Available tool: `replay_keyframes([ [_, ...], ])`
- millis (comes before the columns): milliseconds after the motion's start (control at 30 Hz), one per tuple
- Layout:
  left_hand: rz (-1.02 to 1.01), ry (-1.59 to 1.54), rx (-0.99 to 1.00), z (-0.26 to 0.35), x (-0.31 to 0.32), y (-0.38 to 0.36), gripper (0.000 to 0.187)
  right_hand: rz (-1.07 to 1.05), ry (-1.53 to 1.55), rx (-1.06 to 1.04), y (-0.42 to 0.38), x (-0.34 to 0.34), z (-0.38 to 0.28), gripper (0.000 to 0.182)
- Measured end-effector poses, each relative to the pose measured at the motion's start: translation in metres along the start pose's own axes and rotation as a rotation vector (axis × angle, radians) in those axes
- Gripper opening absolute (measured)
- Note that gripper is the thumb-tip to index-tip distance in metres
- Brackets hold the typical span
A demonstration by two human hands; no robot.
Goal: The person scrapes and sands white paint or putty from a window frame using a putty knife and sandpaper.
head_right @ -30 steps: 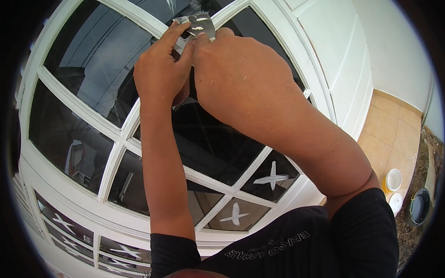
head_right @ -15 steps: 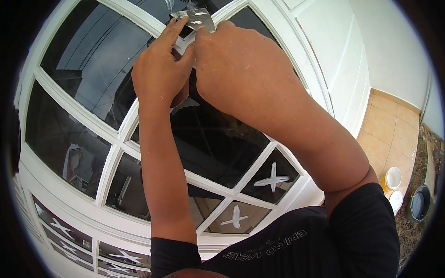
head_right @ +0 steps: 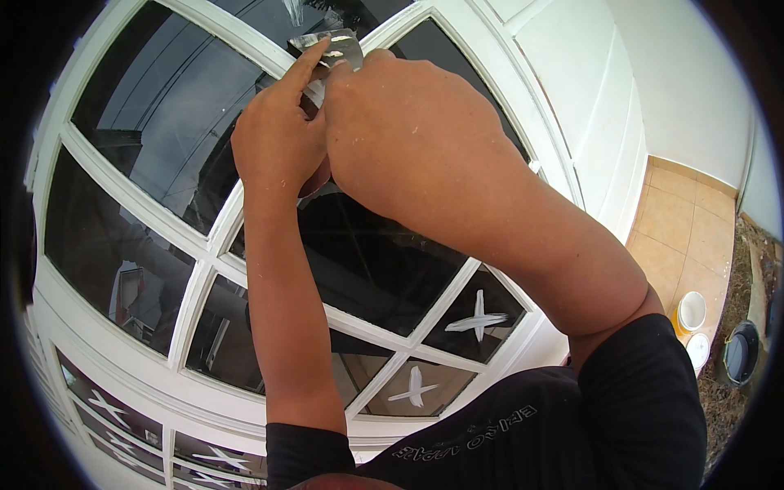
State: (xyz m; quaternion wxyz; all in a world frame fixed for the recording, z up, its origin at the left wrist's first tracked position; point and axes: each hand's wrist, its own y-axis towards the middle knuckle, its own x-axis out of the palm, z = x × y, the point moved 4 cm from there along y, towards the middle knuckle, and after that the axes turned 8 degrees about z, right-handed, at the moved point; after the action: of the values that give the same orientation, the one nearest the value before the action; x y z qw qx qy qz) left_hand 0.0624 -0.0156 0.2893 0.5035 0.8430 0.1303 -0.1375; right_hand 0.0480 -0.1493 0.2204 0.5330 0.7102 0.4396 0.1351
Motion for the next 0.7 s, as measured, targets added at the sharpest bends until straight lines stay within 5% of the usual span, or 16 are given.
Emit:
replay_keyframes([
  [267,0.004,-0.015,-0.002,-0.003,0.002,-0.002,0.057,-0.018,0.002,-0.034,0.0,-0.003,-0.007,0.05],
  [333,0.009,-0.013,-0.006,-0.003,0.0,-0.002,0.058,0.146,-0.015,-0.217,0.007,-0.004,-0.006,0.05],
  [533,-0.032,-0.014,-0.041,-0.004,-0.001,-0.001,0.061,-0.115,0.03,0.035,-0.001,-0.012,-0.014,0.051],
  [700,-0.033,-0.059,-0.051,-0.004,-0.002,-0.002,0.061,0.079,-0.012,-0.065,0.012,-0.004,-0.002,0.051],
])
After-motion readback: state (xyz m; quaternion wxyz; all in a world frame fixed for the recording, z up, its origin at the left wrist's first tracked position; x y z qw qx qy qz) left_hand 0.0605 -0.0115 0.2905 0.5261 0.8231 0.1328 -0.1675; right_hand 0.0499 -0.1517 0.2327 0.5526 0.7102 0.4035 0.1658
